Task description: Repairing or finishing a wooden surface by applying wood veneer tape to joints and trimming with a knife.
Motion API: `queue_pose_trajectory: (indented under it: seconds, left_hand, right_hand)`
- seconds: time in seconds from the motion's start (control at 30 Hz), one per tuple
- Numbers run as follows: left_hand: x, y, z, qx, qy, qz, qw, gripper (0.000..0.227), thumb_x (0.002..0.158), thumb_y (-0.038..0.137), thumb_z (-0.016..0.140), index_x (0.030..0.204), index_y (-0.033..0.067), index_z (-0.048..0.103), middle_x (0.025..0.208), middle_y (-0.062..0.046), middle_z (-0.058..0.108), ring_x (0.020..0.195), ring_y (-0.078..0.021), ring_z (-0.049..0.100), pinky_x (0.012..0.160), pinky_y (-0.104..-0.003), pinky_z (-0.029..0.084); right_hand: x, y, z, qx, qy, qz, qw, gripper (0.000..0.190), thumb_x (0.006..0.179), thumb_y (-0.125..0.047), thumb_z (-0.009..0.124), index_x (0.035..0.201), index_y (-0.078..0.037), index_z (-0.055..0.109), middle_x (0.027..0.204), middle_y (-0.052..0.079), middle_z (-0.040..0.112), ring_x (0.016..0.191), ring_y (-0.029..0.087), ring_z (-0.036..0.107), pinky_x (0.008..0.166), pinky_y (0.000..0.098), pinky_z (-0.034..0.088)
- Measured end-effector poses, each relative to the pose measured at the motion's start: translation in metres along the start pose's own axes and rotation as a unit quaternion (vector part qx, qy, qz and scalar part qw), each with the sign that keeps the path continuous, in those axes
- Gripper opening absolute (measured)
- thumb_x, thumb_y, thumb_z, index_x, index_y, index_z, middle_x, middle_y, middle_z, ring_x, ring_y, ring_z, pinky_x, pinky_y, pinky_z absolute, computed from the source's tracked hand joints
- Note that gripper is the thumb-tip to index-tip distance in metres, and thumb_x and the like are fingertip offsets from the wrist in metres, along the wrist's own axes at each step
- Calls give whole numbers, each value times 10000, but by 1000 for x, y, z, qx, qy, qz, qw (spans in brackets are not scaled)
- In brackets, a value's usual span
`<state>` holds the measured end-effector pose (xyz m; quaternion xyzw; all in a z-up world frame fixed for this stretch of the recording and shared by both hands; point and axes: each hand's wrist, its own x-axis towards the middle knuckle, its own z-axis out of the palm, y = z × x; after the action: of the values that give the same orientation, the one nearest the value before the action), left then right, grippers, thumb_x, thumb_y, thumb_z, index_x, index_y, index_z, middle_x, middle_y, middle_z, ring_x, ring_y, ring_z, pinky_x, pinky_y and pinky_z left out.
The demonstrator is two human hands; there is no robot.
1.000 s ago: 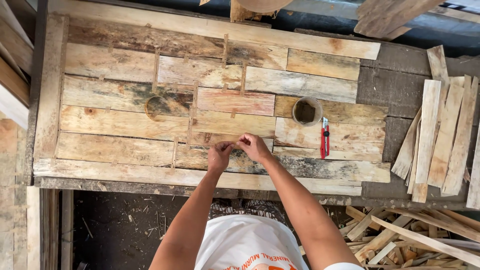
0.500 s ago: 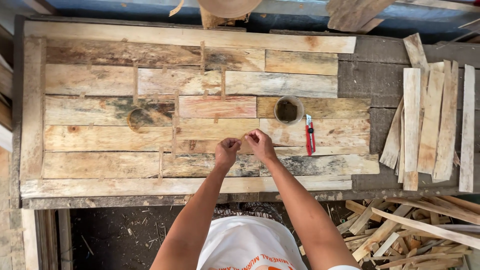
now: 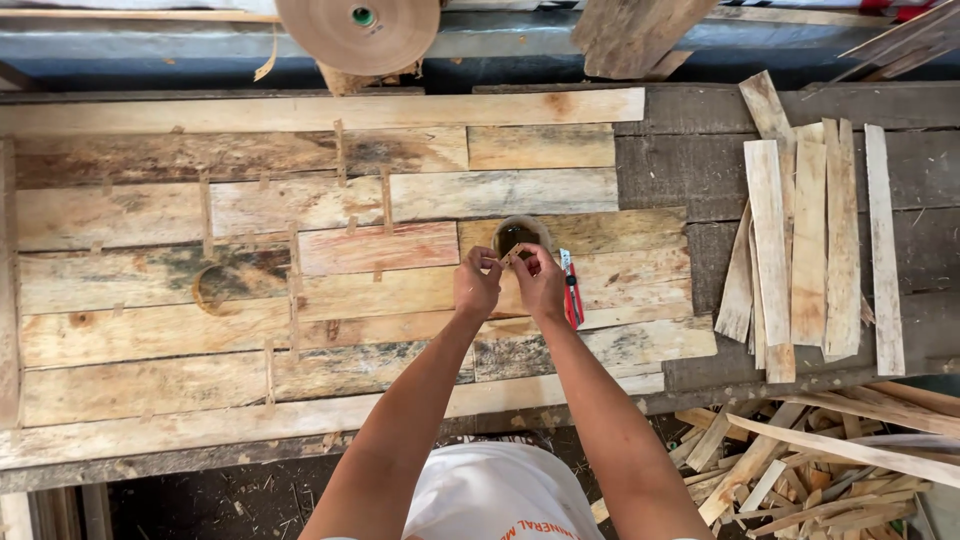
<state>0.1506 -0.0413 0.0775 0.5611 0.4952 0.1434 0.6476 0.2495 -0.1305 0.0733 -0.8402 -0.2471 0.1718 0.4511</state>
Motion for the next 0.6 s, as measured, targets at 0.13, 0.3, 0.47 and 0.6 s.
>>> queue_pose_trajectory:
  seconds: [0.13,0.3,0.47,0.6]
  left_hand:
    - [27,-8,26,114,53,149,981,207,855,112,741,1034,74,645,816,-128,750,787,-298,741,700,-418,561]
    - [28,24,38,324,14,80,943,175,960,205,634,1127,159,607,932,-177,741,898,-393,713,760,-516,542]
    - [57,11,57,437,-21,70,896,169,1017,188,568,1177,137,545,967,-186,748,926,-389,727,790,-512,572]
    - [70,7,68,555,-37,76,828,261,991,171,578,1225,116,475,986,-163,765,922,-329,761,853,-461,583]
  right_hand:
    - [17,4,-15,-33,10,-6,999,484,903,-192,786,1343,-63,632,752,59,634,660,144,590,603,316,488]
    - [34,38,-14,-89,82,-66,990,608,856,-167,828,1401,-61,581,1008,98,573,941,247,561,875,410,491]
    - [49,50,-6,-96,60,-40,993,646,795,-201,864,1344,-36,565,1049,138,593,978,299,584,883,432,495]
    - [57,42,-2,-98,22,-8,995,572,758,-220,889,1210,-38,590,1099,181,616,1037,375,598,893,460,498]
